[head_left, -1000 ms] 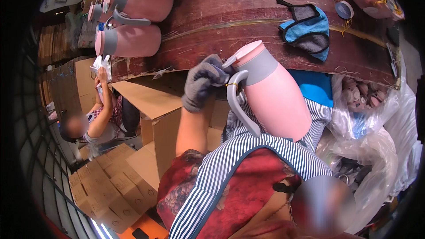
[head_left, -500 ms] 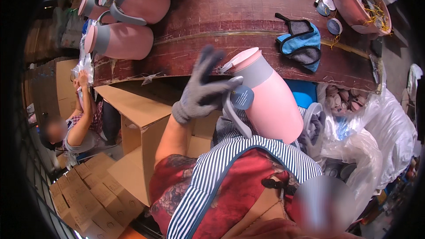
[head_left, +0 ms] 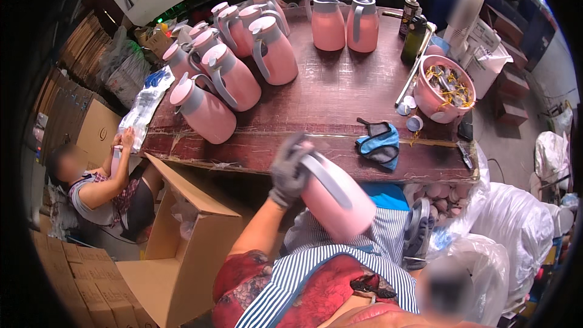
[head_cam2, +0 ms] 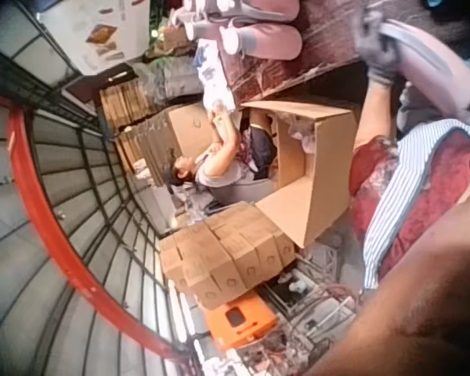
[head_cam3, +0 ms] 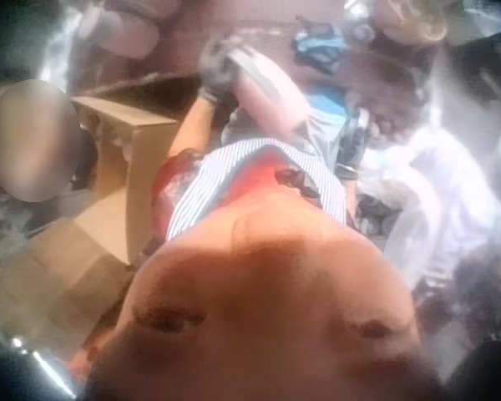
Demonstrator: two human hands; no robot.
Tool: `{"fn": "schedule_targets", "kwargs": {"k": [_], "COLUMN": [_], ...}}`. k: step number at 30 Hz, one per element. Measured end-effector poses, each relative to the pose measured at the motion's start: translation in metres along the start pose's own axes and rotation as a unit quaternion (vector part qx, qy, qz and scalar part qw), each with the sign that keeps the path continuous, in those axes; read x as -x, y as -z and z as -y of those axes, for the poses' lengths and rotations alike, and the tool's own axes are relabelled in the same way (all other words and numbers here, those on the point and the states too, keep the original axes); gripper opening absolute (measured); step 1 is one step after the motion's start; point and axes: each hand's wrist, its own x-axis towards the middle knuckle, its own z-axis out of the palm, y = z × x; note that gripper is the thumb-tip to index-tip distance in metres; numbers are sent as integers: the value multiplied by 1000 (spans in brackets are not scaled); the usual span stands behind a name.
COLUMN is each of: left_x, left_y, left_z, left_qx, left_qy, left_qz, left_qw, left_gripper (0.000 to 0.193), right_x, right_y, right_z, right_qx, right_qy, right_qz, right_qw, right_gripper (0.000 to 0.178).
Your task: The person assembles pink kettles by attaching grey handles and lids. They pick up each kettle, fit the handle, and then secure the lid before placing the finished unit on a wooden table.
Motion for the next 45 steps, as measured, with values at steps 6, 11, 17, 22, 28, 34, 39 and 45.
{"fn": "schedule_targets", "kwargs": {"k": [6,11,17,22,28,34,39,45], "left_x": [11,30,34,27,8,7,0,-59], "left_y": [60,74,72,68,70,62,49,69], "left_z": [-35,-91,-92,-98,-107,-90,-149,-96], "left_qx": [-106,-25,50,64,-16,-21,-150,-215], "left_qy": [167,211,250,231,214,250,-60,-344], "left_qz": [-35,-75,-92,-62,-3,21,-175,54], "left_qw": [980,974,963,969,977,968,971,912], "left_gripper": [25,25,26,24,23,23,23,23], "right_x": [-35,-53,-37,-34,-39,-43,-42,-51], "right_y": [-21,-10,-2,-1,0,-6,-37,-59], "right_z": [58,177,170,163,156,158,141,113], "right_qx": [-343,-363,-193,-185,-215,-226,-487,-500], "right_qy": [-35,184,361,387,370,330,-79,-473], "right_qz": [11,99,68,46,60,102,186,294], "right_qw": [939,908,910,902,902,911,850,664], "right_gripper": [72,97,91,89,87,91,76,86]}}
